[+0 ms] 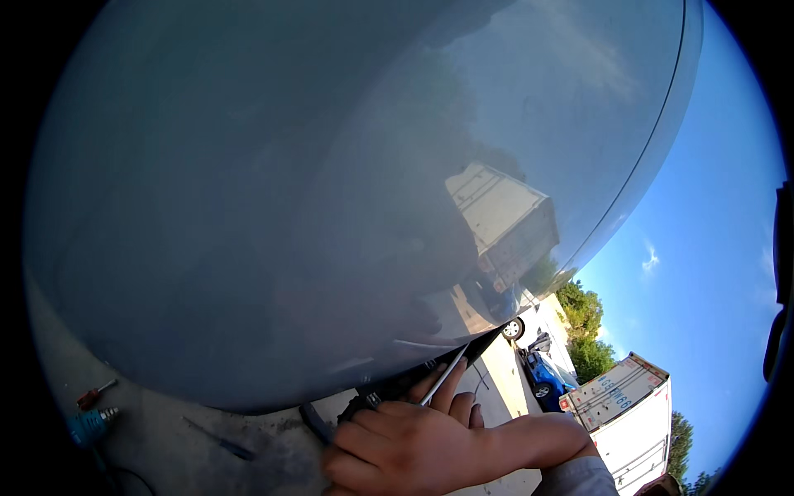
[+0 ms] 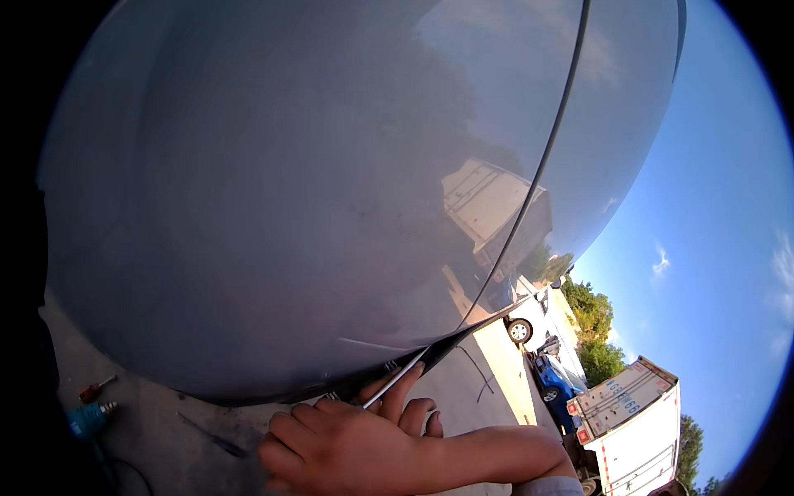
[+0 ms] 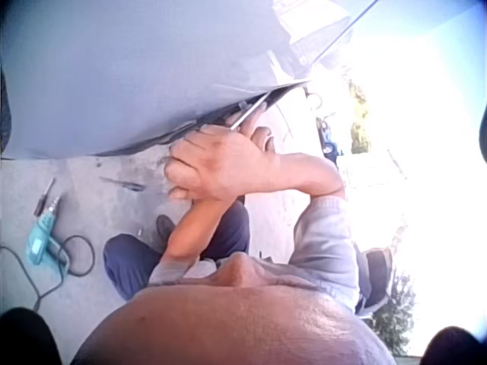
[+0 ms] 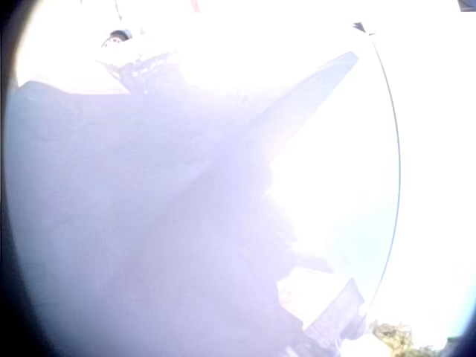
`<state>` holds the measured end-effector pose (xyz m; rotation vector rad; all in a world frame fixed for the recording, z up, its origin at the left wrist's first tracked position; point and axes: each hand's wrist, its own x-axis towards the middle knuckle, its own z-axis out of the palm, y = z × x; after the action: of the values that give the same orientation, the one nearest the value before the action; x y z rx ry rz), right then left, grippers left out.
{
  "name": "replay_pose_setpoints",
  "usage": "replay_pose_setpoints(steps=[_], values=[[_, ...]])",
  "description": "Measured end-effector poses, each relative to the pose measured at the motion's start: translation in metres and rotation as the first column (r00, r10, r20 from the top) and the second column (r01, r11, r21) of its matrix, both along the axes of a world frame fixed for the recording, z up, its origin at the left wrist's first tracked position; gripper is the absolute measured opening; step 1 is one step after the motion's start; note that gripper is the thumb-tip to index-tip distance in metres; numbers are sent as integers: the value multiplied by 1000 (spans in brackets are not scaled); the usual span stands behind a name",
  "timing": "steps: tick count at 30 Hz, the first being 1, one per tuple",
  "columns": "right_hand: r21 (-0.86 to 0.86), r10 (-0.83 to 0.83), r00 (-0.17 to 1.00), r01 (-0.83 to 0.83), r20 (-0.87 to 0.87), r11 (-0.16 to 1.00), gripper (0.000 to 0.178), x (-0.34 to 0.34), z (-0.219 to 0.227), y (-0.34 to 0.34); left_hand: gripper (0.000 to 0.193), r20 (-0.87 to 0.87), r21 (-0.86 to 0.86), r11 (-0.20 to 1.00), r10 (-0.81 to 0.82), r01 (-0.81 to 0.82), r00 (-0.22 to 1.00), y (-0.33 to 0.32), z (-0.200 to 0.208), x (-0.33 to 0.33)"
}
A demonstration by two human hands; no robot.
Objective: The person removes a plastic trim piece from the front wheel arch of a car. They use a screwdriver to pry the trim loose and then pull it away from the vehicle.
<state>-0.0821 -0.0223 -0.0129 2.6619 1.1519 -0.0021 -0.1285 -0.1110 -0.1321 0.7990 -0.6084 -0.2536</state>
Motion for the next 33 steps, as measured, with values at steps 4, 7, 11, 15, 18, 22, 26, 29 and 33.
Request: replay_pose_setpoints(steps=[4, 7, 11, 15, 18, 22, 26, 29, 33], values=[[36, 39, 992, -43, 121, 998, 32, 2, -1, -10, 31, 115, 85, 984, 147, -158, 982, 6, -6, 0], [28, 78, 987, -83, 140, 996, 29, -1, -6, -21, 43, 208, 211, 941, 220, -263, 953, 34, 5, 8], [-16, 0, 998, 1, 61, 1000, 34, 1, -2, -20, 42, -8, 97, 993, -66, 67, 998, 64, 24, 10], [51, -35, 997, 31, 73, 998, 31, 5, 2, -27, 39, 20, 58, 997, -59, 57, 998, 62, 21, 15], [64, -27, 999, 25, 28, 998, 30, 4, 10, -29, 38, 199, 136, 974, 151, -180, 968, 58, 16, 17], [49, -63, 998, 64, -24, 997, 31, 2, 10, -34, 36, 368, 150, 896, 343, -419, 865, 55, 13, 20], [28, -105, 994, 104, 38, 994, 35, 4, 6, -40, 35, 431, 117, 846, 429, -520, 794, 52, 15, 20], [66, -105, 972, 93, 209, 994, 28, 0, 0, -35, 34, 450, 106, 822, 462, -560, 764, 52, 12, 23], [183, -158, 940, 106, 301, 977, 28, -4, 5, -40, 33, 479, 97, 792, 494, -603, 725, 58, 10, 24]])
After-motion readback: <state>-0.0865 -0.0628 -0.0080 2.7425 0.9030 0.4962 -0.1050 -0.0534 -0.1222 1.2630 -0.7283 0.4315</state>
